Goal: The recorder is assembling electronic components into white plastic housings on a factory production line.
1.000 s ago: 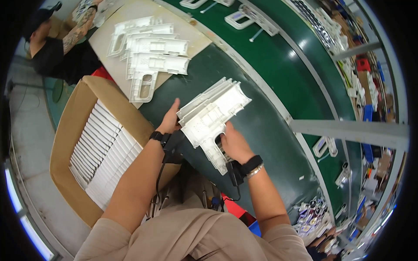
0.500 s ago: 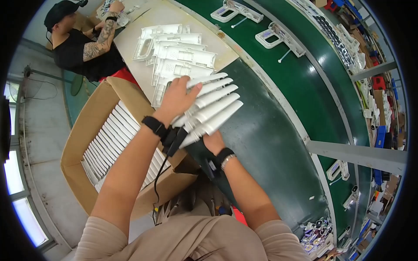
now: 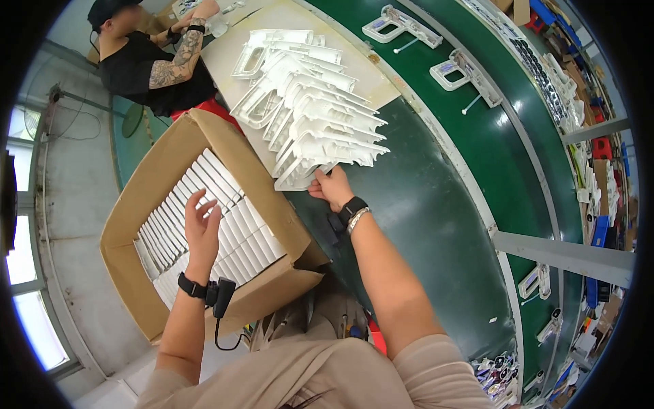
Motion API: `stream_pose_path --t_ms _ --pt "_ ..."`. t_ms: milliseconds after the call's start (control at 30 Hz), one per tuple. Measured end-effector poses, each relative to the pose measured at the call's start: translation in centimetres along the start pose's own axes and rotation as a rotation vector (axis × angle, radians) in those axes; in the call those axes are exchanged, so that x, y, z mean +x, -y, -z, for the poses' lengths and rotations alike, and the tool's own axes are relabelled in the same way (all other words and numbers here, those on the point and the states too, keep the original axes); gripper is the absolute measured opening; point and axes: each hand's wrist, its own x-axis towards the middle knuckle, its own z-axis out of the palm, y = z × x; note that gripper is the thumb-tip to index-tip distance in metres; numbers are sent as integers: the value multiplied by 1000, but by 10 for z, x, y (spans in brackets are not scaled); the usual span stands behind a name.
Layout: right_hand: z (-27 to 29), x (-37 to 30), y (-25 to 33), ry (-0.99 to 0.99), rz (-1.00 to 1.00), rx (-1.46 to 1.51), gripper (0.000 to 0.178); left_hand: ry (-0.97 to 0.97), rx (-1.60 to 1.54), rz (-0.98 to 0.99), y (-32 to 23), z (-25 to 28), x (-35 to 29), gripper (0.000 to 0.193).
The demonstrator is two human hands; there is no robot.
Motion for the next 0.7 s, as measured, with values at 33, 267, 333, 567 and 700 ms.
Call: stream_pose_path --t_ms 33,267,333,567,700 --pt "-1 1 3 12 -8 -71 25 -10 53 66 7 13 -6 45" --pt "4 -8 -13 -17 11 10 29 -80 -4 226 57 61 -40 38" --pt "7 -8 -14 -38 7 -9 26 -36 -32 237 66 67 -43 37" --pt "11 -32 -8 -179 57 -32 27 -7 33 246 99 123 -38 28" --pt "-9 -69 -8 -476 439 -451 22 35 75 326 134 151 -40 30"
